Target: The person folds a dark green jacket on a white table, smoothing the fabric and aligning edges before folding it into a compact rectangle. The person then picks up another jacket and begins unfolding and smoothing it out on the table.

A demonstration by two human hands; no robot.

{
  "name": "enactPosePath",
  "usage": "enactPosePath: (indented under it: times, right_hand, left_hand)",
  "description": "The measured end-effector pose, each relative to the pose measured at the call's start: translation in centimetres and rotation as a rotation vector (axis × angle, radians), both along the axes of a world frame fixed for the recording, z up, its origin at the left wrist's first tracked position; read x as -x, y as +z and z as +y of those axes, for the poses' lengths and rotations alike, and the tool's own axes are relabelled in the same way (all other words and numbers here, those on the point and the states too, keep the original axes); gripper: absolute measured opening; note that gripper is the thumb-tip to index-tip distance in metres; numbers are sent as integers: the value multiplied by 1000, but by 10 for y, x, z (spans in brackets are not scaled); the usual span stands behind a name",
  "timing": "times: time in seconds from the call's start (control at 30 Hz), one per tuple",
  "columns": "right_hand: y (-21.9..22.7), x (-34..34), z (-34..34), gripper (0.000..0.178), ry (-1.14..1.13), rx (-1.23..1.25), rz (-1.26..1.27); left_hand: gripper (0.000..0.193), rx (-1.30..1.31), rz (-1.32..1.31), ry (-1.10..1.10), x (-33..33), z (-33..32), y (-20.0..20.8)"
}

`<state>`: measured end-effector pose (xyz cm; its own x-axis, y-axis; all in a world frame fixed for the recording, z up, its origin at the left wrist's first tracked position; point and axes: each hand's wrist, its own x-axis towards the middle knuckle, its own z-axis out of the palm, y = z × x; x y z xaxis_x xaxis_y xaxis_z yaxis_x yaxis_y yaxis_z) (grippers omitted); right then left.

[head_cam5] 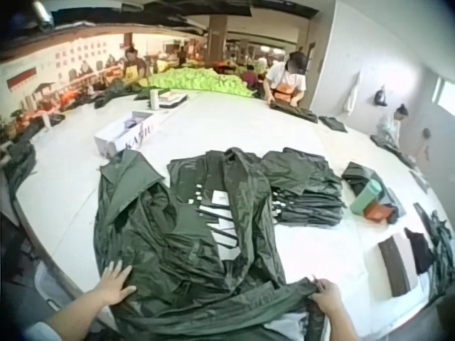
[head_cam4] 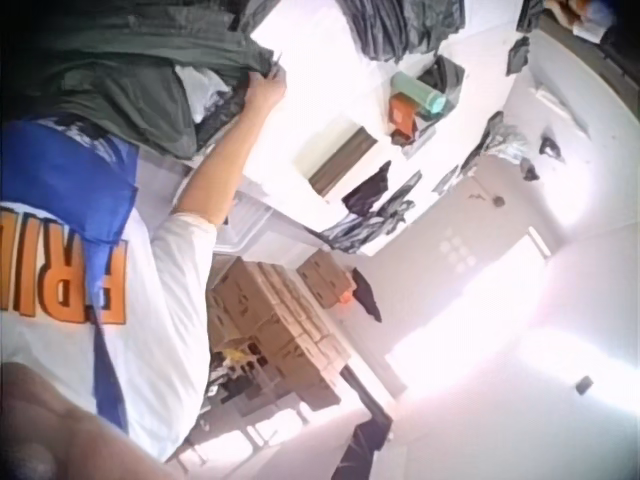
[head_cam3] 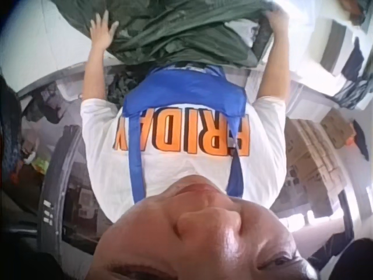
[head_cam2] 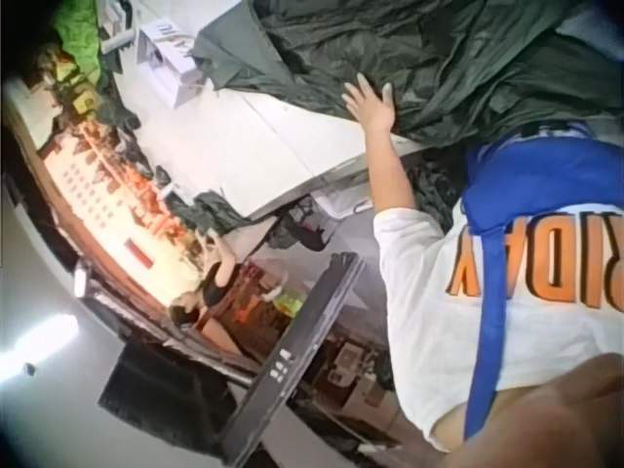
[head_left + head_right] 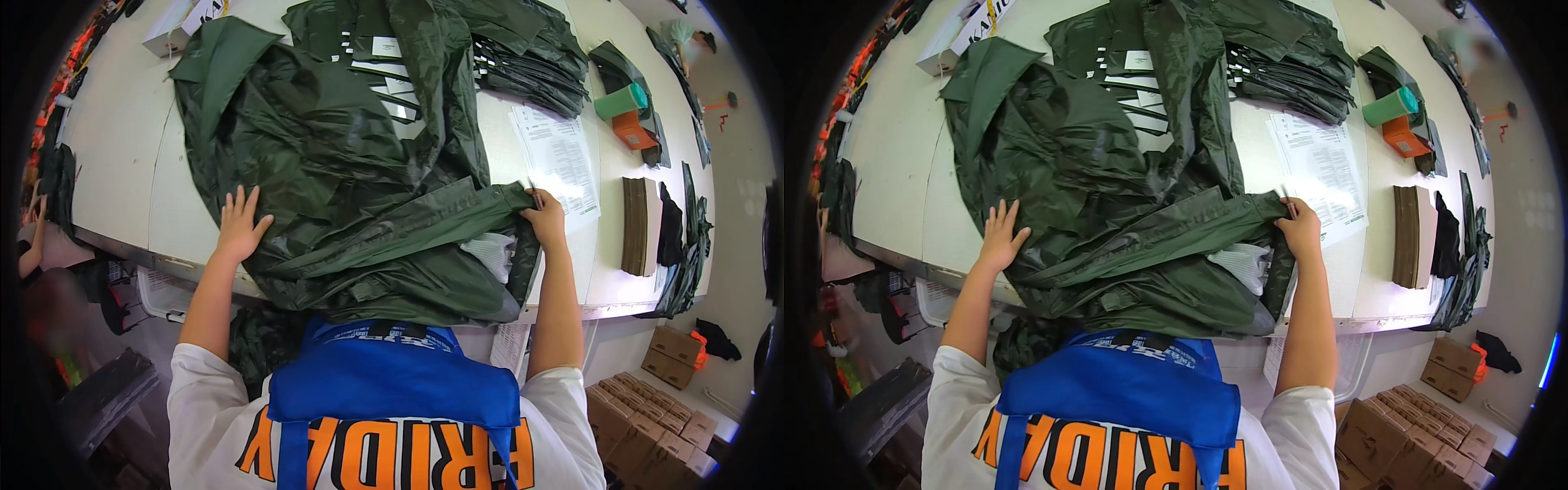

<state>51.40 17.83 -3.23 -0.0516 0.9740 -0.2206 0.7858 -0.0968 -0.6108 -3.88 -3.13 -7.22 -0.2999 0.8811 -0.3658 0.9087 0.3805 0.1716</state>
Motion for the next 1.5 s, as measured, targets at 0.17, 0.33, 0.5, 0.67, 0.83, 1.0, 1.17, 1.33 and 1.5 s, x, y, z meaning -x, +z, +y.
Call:
enactPosePath:
  times: [0.17,0.33,0.5,0.67,0.83,1.0,1.17,1.33,1.5]
  right_hand:
    - [79,20,-39,40,-292,-34,642]
    - [126,36,-71,46,-250,-114,726]
    - [150,53,-91,46,-210,-160,791]
    - [161,46,-100,48,-236,-128,939]
    - [165,65,-103,43,-363,-364,544]
    - [173,97,-117,39,168,-457,475]
    - [165,106,-104,25,355,-496,447]
    - [171,109,-106,7,159,-144,673]
    - [174,104,-109,5,-21,72,908]
  left_hand:
    - [57,-435,-57,89,-25,4,38]
    - [53,-667,-643,-202,-146,59,132]
    - [90,-589,-880,-544,-233,101,156]
    - [15,-443,-1226,-426,-273,118,160]
    - [10,-154,-1592,-66,-273,89,177]
    - [11,-131,-1702,60,-271,82,182]
    - [11,-219,-1590,-18,-264,81,182]
    - [11,-432,-1331,-179,-261,79,187]
    - [13,-601,-1174,-262,-261,78,185]
